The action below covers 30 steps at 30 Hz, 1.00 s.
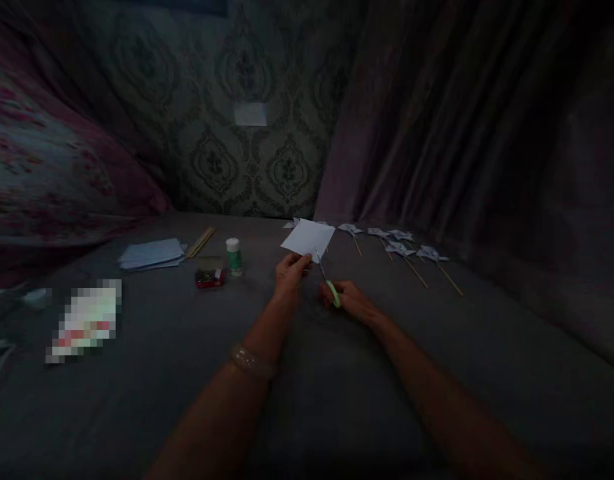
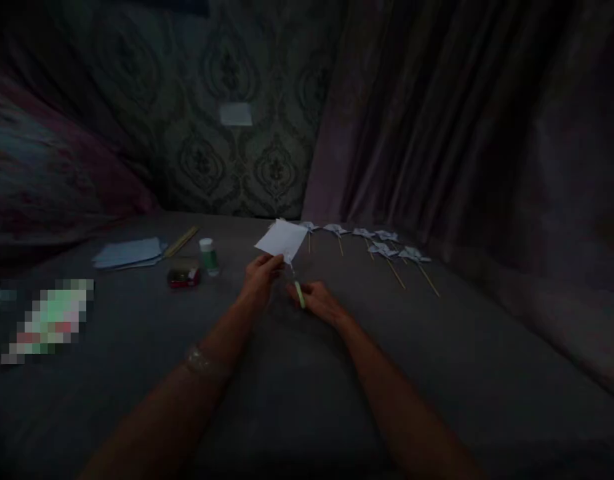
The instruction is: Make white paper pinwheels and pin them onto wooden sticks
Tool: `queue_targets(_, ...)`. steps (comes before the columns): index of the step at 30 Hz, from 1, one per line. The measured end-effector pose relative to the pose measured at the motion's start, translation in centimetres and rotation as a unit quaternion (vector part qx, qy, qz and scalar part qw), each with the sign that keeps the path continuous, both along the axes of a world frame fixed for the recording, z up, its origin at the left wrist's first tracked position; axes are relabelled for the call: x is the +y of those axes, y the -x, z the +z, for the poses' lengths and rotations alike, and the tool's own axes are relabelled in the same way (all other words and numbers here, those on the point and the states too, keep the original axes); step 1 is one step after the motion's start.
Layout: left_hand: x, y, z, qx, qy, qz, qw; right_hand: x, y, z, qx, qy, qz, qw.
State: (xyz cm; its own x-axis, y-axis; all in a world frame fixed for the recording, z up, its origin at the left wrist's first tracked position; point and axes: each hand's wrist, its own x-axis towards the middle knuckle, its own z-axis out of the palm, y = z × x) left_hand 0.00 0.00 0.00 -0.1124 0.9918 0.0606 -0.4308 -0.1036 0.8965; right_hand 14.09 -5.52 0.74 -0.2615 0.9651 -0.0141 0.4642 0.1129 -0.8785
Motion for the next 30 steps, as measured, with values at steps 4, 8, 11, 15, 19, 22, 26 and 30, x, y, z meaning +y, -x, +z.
queue_targets(4,-0.08,0.02,0.18,-0.001,-0.002,0.002,1.0,0.05,0.09,-0.11,0.003,-0.002,0.006,1.0)
queue_targets(8,-0.09,0.04,0.15,-0.008,-0.004,0.001,1.0,0.04,0.11,-0.04,-0.002,0.003,-0.005,1.0)
queue_targets(11,-0.03,0.06,0.07,-0.008,-0.004,0.002,1.0,0.07,0.09,-0.02,-0.003,0.012,-0.011,1.0)
queue_targets(15,0.04,0.08,0.06,-0.007,-0.005,0.001,1.0,0.17,0.05,-0.16,-0.007,0.011,-0.011,1.0)
queue_targets(19,-0.02,0.09,0.09,-0.008,-0.003,0.003,1.0,0.13,0.09,-0.2,-0.004,0.005,-0.015,1.0)
queue_targets(22,-0.09,0.08,0.09,-0.008,-0.006,0.002,1.0,0.03,0.14,-0.1,-0.001,0.007,-0.016,1.0)
queue_targets(26,-0.16,0.06,0.15,-0.008,-0.005,0.001,1.0,0.04,0.14,-0.06,0.0,0.01,-0.02,1.0)
queue_targets(30,-0.2,0.07,0.26,-0.01,-0.006,-0.002,1.0,0.14,0.13,-0.14,-0.004,0.016,-0.026,1.0)
